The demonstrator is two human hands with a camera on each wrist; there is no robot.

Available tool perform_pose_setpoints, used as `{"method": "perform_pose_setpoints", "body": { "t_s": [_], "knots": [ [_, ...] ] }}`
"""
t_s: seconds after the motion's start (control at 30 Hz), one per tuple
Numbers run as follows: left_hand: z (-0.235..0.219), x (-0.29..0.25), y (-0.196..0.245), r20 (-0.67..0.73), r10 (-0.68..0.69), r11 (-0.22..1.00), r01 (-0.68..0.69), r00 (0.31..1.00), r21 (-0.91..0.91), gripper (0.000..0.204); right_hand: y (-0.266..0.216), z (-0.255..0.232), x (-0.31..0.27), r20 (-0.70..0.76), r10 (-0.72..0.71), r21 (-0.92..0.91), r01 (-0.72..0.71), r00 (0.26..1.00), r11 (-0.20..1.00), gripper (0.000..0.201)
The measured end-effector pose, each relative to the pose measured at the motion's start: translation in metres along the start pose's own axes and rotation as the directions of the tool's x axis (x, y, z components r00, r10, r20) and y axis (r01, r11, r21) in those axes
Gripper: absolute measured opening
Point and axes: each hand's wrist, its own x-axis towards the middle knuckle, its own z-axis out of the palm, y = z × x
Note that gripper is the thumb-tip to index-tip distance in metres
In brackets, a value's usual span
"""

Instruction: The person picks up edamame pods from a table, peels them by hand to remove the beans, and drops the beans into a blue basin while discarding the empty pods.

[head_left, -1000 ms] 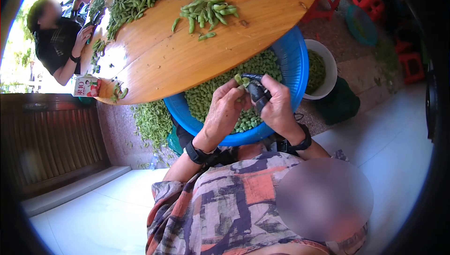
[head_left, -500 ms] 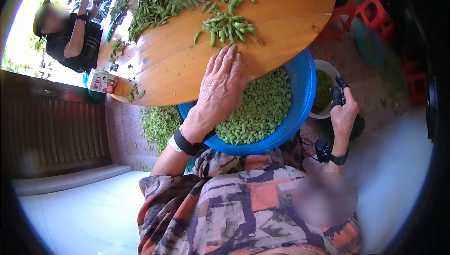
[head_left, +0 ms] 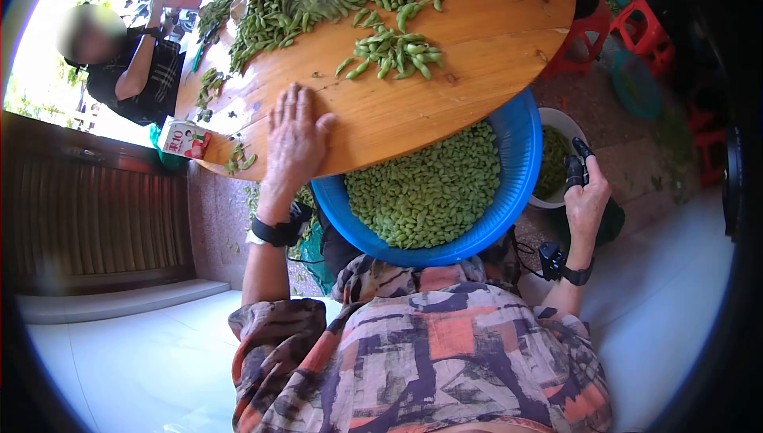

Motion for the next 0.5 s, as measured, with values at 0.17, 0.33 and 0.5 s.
{"method": "perform_pose_setpoints", "body": {
  "t_s": [0.17, 0.33, 0.5],
  "knots": [
    [-0.025, 0.023, -0.015, -0.315, -0.023, 0.96, -0.066, 0.949, -0.271, 0.017, -0.006, 0.002, -0.001, 0.003, -0.04, 0.041, 0.04, 0.999, 0.998, 0.043],
    [-0.029, 0.069, -0.003, -0.249, -0.025, 0.961, -0.046, 0.968, -0.273, 0.012, -0.006, 0.001, -0.001, 0.034, -0.042, 0.045, 0.04, 0.999, 0.998, 0.045],
    [-0.019, 0.106, -0.006, 0.041, -0.167, 0.899, 0.169, 0.985, -0.403, 0.016, 0.002, 0.001, -0.003, 0.043, -0.066, 0.063, 0.063, 0.997, 0.996, 0.033]
  ]
}}
